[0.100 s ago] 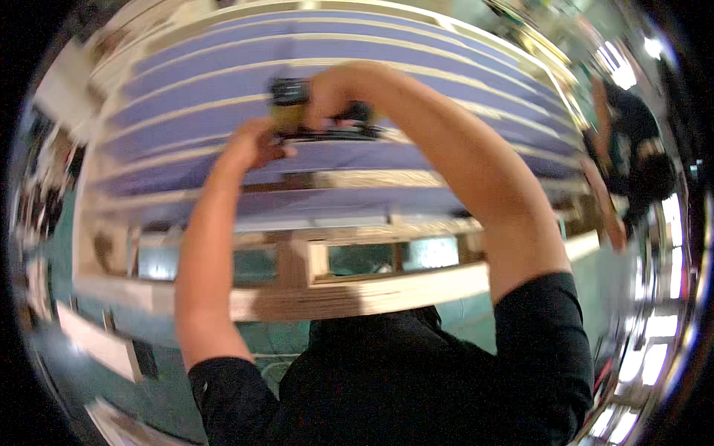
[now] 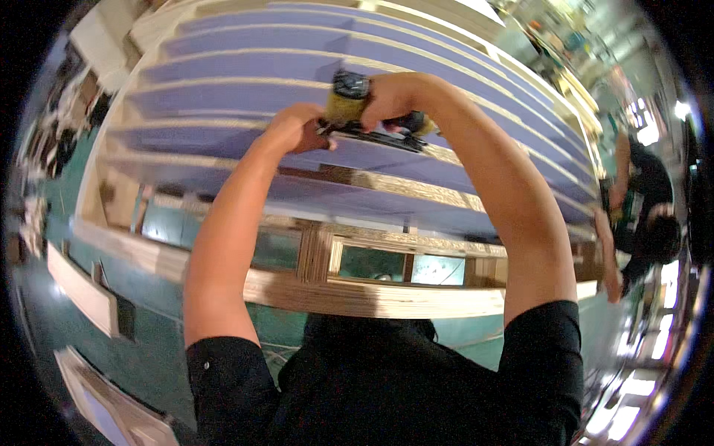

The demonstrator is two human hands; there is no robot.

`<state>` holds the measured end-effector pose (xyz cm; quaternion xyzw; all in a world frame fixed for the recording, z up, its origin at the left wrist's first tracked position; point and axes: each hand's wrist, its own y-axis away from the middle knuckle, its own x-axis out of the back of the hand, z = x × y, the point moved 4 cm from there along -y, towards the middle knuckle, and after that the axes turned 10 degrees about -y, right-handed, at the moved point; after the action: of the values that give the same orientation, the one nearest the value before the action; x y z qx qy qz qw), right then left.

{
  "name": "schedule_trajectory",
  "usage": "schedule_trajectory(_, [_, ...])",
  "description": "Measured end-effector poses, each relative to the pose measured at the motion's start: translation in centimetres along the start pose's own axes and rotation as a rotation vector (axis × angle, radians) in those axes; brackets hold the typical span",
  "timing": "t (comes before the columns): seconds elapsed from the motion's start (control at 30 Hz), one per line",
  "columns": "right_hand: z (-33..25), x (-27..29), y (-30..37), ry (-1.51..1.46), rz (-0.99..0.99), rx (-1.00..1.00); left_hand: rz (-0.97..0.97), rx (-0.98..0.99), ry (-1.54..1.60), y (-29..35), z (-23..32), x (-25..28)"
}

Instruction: The person uses a pneumatic nail gun to fasten wooden trim pieces to a large wooden frame with purple interior panels. They repeatedly position trim strips along the frame edges and fire nails to secure them, occasionally walking around the workbench to access different sides.

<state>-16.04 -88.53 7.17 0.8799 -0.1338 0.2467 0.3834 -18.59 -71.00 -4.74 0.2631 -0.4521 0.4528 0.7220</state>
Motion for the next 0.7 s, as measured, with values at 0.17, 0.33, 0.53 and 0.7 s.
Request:
schedule_trajectory(0.17, [-1.9,-0.7,1.8,-0.143,0.091,-0.016,0.024,0.059,-0.117,1.3,1.2,0.5])
schedule_trajectory(0.33, [-1.7,-0.3,1.6,-0.098,0.105,-0.066,0.056,0.049,-0.096,2.4,2.3,1.9])
schedule_trajectory(0.53, [0.3,0.0,2.5,-0.115,0.079,-0.079,0.018,0.133,-0.156,1.3,1.8,1.4])
schedule_trajectory(0.7, [5.4,0.7,8.6,-0.23,0.108,-0.113,0.006,0.182,-0.159,1.4,2.4,1.6])
